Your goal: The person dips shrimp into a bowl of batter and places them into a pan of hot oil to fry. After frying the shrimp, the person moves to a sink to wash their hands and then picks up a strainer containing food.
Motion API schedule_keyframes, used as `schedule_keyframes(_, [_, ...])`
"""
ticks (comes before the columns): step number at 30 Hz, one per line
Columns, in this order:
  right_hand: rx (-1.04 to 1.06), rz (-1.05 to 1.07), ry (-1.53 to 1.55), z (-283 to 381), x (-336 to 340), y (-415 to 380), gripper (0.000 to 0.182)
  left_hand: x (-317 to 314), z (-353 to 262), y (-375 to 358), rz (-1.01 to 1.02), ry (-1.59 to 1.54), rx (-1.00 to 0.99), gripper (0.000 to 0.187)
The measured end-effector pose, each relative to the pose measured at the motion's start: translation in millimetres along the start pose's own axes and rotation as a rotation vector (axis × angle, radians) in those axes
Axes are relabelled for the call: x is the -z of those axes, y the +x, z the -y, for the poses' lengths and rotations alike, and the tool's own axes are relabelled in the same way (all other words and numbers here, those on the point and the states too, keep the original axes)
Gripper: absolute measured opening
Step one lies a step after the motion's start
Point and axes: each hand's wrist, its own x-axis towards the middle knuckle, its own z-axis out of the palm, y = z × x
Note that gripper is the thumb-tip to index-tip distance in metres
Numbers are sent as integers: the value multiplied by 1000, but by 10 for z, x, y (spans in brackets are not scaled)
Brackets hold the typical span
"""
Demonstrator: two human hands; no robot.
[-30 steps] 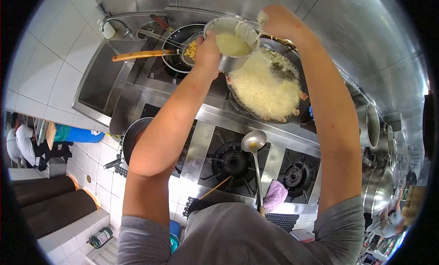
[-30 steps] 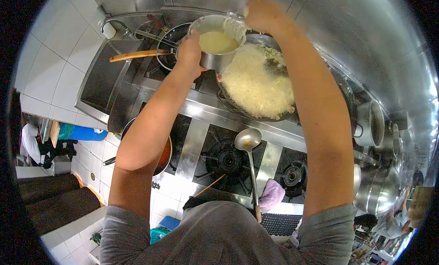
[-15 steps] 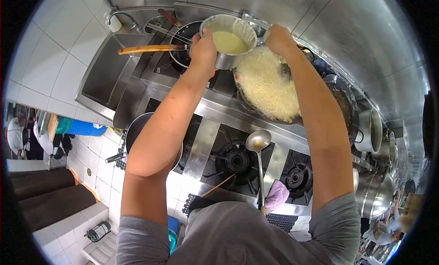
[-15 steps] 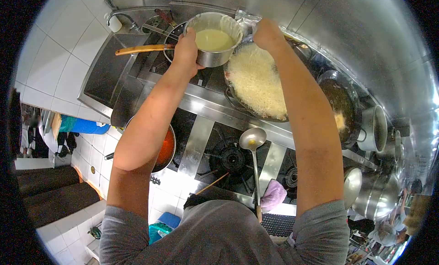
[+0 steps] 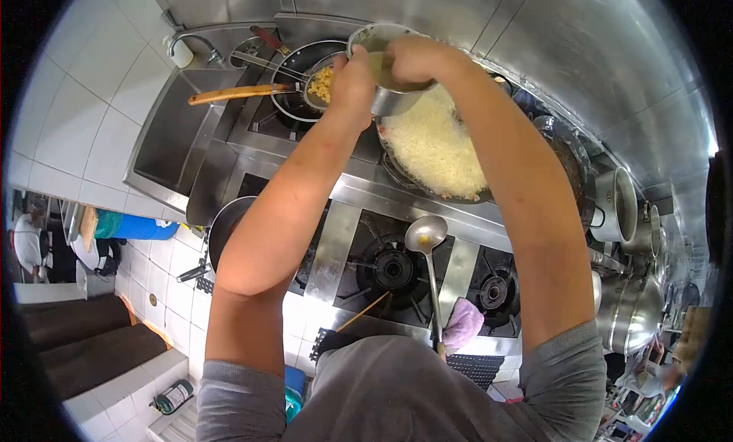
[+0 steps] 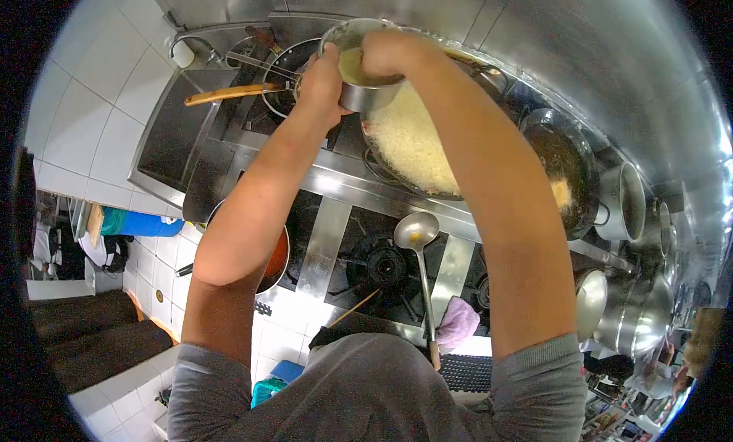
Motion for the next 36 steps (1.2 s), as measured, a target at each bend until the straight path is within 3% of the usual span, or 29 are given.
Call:
schedule_keyframes(1, [8, 36, -158, 17, -76, -3, 32, -26, 35, 25, 29, -24, -33, 63])
schedule_keyframes(5, [45, 168, -156, -138, -318, 213, 37, -106, 59, -15, 66, -76, 12, 63])
schedule_keyframes(11, [-8, 195, -285, 111, 131, -235, 40, -101, 160, -48, 88, -99, 12, 61])
schedule_keyframes(13, [143, 109, -34, 29, 369, -437, 37, -105, 53, -217, 41, -95, 49, 59])
schedule_keyframes(14, [144, 109, -38, -7, 450, -473, 37, -67, 91, -154, 41, -99, 48, 59])
schedule_keyframes(16, [191, -101, -165, -102, 565, -519, 36, 64, 221, 36, 158, -78, 53, 63])
schedule_keyframes(19, [151, -170, -67, -399, 558, -607, 35, 158, 108, -145, 118, -86, 46, 64])
schedule_keyframes(20, [151, -169, -70, -485, 470, -653, 35, 195, 82, -190, 118, -89, 46, 64])
schedule_keyframes(22, [172, -477, -169, -620, 193, -748, 34, 274, 41, -242, 59, -81, 54, 62])
schedule_keyframes(25, [67, -314, -101, -661, -39, -754, 25, 373, 57, -231, -7, -116, -6, 50])
schedule_keyframes(28, [-70, -277, -87, -742, -478, -525, 24, 465, 20, -305, -30, -62, 3, 53])
schedule_keyframes(32, [-49, -402, 90, -690, -845, -428, 22, 581, 92, -235, -6, -104, -13, 57])
schedule_keyframes(36, [-5, -421, -34, -898, -969, -303, 22, 670, 112, -224, 45, -109, -21, 55])
